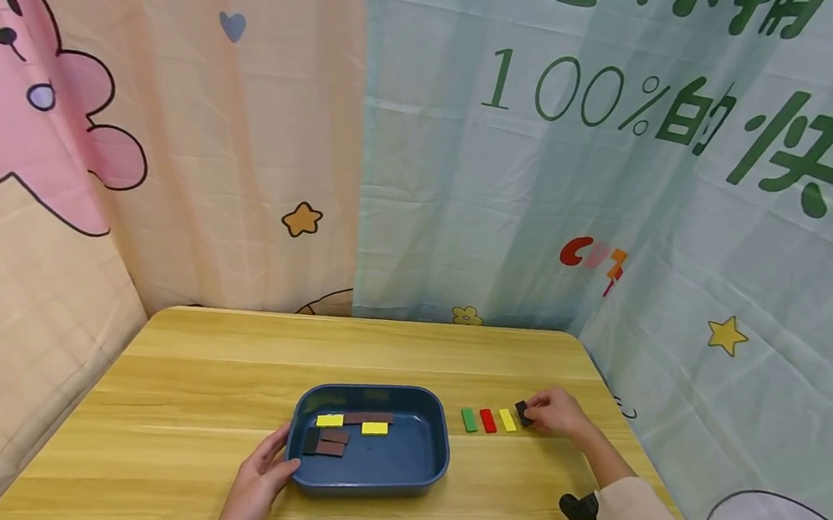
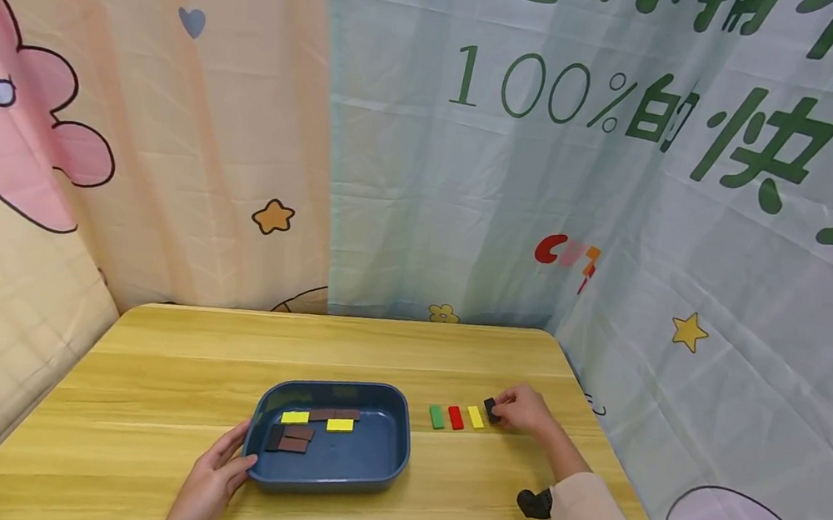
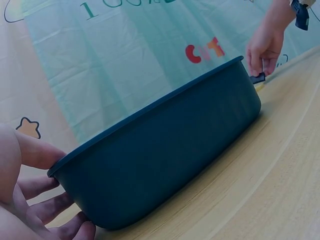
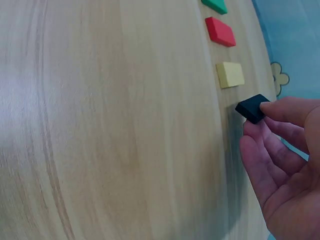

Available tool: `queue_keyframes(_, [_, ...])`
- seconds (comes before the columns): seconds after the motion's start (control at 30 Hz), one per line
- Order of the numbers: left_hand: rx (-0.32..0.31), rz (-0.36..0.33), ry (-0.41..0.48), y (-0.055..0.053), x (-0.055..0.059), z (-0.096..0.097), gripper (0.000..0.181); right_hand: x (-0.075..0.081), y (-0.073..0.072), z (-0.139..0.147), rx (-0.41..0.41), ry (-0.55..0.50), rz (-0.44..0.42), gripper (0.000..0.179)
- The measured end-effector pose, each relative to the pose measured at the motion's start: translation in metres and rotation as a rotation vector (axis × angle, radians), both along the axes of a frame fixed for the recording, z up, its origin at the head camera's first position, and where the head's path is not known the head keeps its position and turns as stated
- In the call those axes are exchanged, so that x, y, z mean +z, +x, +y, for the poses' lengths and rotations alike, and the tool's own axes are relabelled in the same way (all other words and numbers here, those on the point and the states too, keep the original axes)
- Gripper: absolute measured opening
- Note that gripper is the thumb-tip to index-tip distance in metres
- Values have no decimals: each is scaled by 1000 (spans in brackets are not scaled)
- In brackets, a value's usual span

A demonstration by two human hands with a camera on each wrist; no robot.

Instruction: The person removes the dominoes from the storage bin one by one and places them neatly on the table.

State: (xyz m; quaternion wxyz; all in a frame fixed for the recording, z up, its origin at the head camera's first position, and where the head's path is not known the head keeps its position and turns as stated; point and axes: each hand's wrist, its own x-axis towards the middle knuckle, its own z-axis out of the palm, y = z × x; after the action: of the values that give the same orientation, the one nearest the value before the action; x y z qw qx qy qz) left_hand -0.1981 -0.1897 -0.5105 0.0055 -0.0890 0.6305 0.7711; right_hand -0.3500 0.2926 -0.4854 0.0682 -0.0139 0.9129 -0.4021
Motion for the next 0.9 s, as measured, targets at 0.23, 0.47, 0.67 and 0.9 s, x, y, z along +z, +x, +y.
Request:
queue_keyframes(0.23, [-5,0,4,0,-1,0,65,-11,0,6,-17,81,-4,14])
queue_keyframes(0.47, [-3,-12,-7,1,0,1,63,-9,3,4,-6,184,53,8])
queue_keyframes(0.67, [4,-26,-11,-2,1,1,63,-10,2,3,1,268,116,10])
queue_keyframes(0.9, [0,-32,-14,-2,0,0,63,-9,1,2,1,319,149,12])
